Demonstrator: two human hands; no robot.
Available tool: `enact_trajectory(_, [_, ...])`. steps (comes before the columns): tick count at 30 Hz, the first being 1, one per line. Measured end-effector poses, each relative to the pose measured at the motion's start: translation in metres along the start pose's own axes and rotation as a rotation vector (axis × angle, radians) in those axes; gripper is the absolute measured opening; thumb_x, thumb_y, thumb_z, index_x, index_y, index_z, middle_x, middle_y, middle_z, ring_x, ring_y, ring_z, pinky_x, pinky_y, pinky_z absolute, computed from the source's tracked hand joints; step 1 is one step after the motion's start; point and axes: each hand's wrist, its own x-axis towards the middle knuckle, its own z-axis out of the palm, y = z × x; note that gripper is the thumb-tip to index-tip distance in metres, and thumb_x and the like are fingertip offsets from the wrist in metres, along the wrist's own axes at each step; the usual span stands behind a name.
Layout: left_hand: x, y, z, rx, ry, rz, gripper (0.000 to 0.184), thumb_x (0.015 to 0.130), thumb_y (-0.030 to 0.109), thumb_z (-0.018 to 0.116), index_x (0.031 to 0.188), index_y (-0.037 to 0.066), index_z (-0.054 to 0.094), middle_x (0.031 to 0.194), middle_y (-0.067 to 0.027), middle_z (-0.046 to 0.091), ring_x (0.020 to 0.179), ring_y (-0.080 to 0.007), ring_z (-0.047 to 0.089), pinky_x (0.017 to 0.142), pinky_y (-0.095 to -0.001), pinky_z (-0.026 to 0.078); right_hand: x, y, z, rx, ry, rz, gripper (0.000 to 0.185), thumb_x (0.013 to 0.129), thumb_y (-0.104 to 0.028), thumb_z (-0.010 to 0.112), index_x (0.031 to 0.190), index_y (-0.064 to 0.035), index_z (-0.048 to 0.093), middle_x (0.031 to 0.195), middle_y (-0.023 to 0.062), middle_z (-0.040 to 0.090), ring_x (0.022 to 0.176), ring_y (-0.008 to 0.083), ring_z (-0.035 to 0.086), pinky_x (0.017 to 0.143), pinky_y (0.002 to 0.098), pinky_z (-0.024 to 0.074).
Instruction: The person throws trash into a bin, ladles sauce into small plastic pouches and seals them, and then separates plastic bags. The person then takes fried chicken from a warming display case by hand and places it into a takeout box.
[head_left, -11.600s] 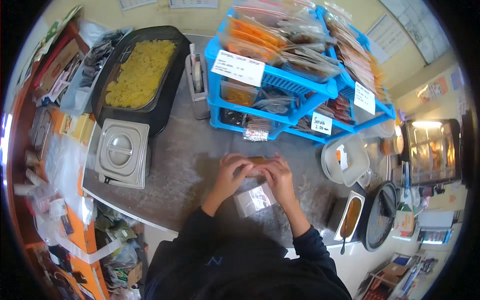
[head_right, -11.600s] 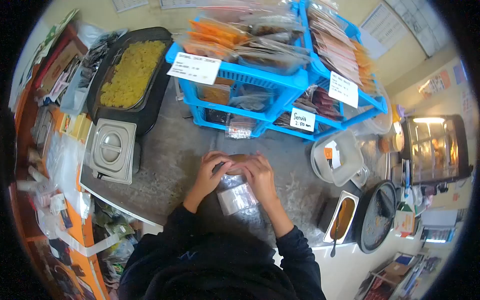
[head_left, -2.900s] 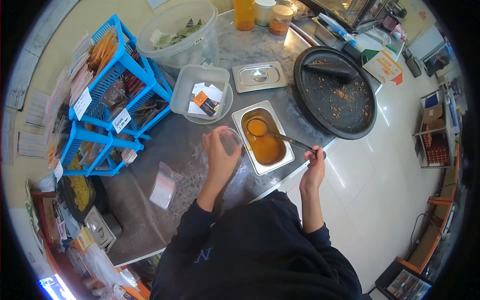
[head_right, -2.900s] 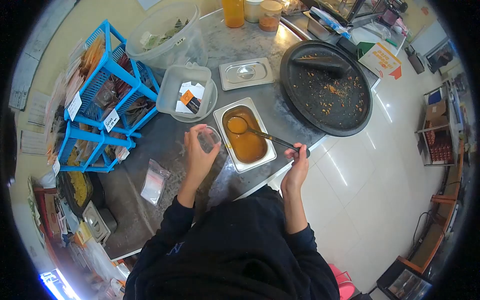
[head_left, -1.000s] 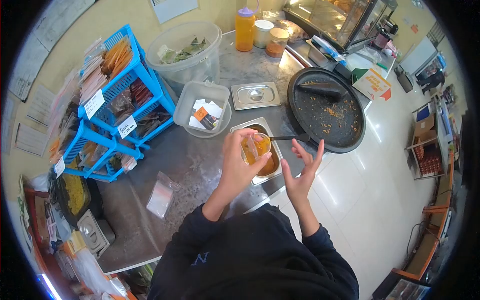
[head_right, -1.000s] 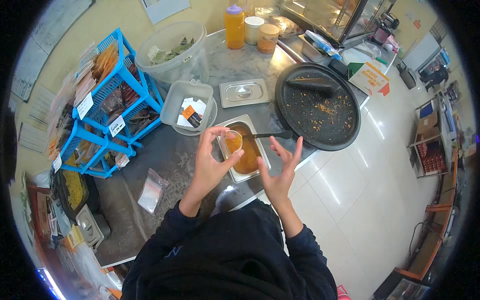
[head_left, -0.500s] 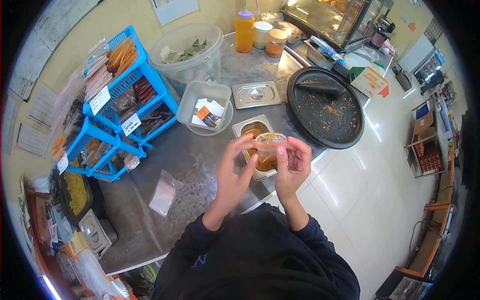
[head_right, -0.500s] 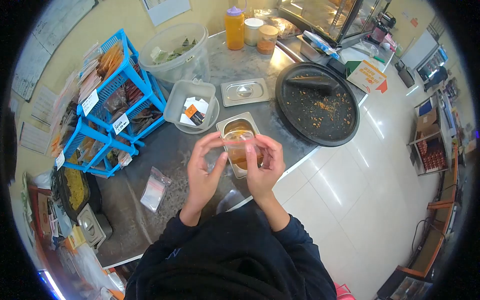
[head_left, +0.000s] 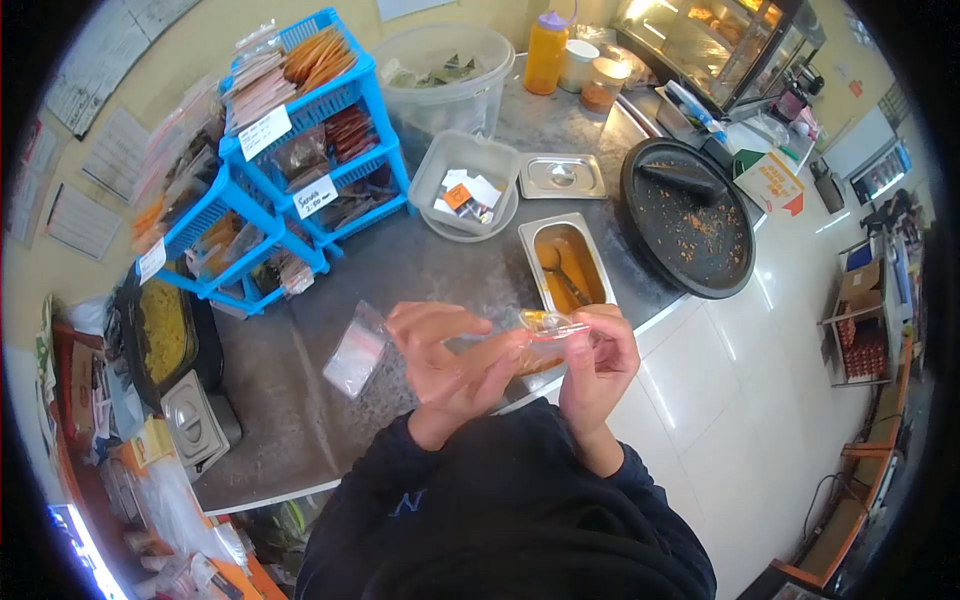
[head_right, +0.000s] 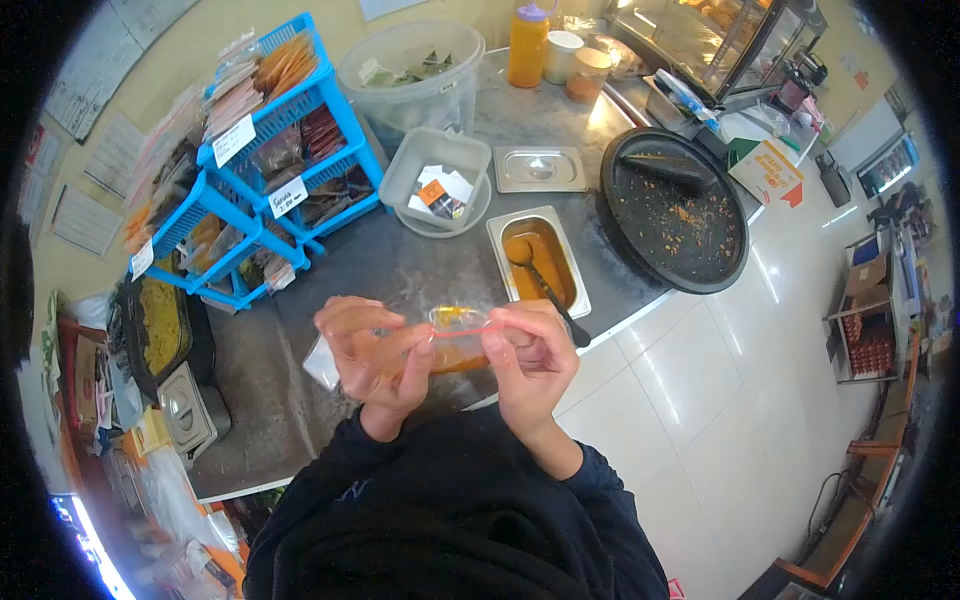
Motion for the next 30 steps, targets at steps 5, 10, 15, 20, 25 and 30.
enact_trajectory(5, [-0.002,-0.015,-0.044,-0.249,-0.438,-0.118,0.009,0.072,0.023,0.072,0.081,0.022,0.071,0.100,-0.0029,0.048,0.100,-0.0257,0.042,0.086,-0.0406,0.029,-0.002,-0.012,-0.010,0.201,-0.311,0.205,0.010,0.077,-0.005,0.069,0.087,-0.0009,0.067,0.105,0.0127,0.051,0.090,0.0189,0.057,0.080,0.0300,0.0474])
enact_trajectory(10, [0.003,-0.046,-0.078,-0.399,-1.003,-0.023,0.006,0.079,0.025,0.067,0.085,0.024,0.068,0.109,-0.0035,0.043,0.110,-0.0277,0.033,0.093,-0.0436,0.022,0.032,-0.019,-0.018,-0.202,-1.073,0.038,0.010,0.073,-0.016,0.073,0.081,-0.0122,0.071,0.103,0.0076,0.053,0.101,0.0212,0.053,0.095,0.0432,0.0367])
enact_trajectory(15, [0.023,-0.050,-0.112,-0.218,-1.150,0.327,0.015,0.075,0.022,0.066,0.089,0.024,0.063,0.112,-0.0037,0.043,0.114,-0.0266,0.032,0.093,-0.0474,0.024,0.049,-0.044,0.023,-0.571,-1.513,-0.204,0.011,0.076,-0.025,0.068,0.075,-0.0152,0.066,0.081,0.0002,0.050,0.087,0.0202,0.052,0.097,0.0453,0.0311])
enact_trajectory(20, [0.050,-0.046,-0.145,-0.015,-0.881,0.366,0.030,0.069,0.020,0.073,0.097,0.020,0.062,0.111,-0.0057,0.047,0.109,-0.0291,0.040,0.093,-0.0451,0.029,0.065,-0.066,0.053,-0.701,-1.371,-0.483,0.017,0.074,-0.034,0.068,0.074,-0.0178,0.065,0.070,-0.0032,0.045,0.070,0.0152,0.051,0.090,0.0395,0.0350])
enact_trajectory(25, [0.018,-0.060,-0.130,-0.902,-0.508,-0.499,0.048,0.068,0.023,0.079,0.106,0.003,0.059,0.120,-0.0130,0.050,0.115,-0.0242,0.046,0.098,-0.0417,0.034,0.052,-0.051,0.090,-0.626,-1.010,-0.557,0.013,0.069,-0.031,0.073,0.077,-0.0221,0.068,0.067,-0.0064,0.050,0.064,0.0115,0.051,0.082,0.0356,0.0338])
enact_trajectory(30, [-0.017,-0.067,-0.124,-1.068,-0.629,-0.876,0.035,0.079,0.014,0.072,0.108,0.001,0.059,0.104,-0.0078,0.062,0.098,-0.0148,0.059,0.083,-0.0289,0.046,0.048,-0.037,0.106,-0.687,-0.958,-0.519,0.011,0.068,-0.028,0.072,0.077,-0.0214,0.068,0.069,-0.0060,0.052,0.069,0.0108,0.053,0.085,0.0369,0.0322])
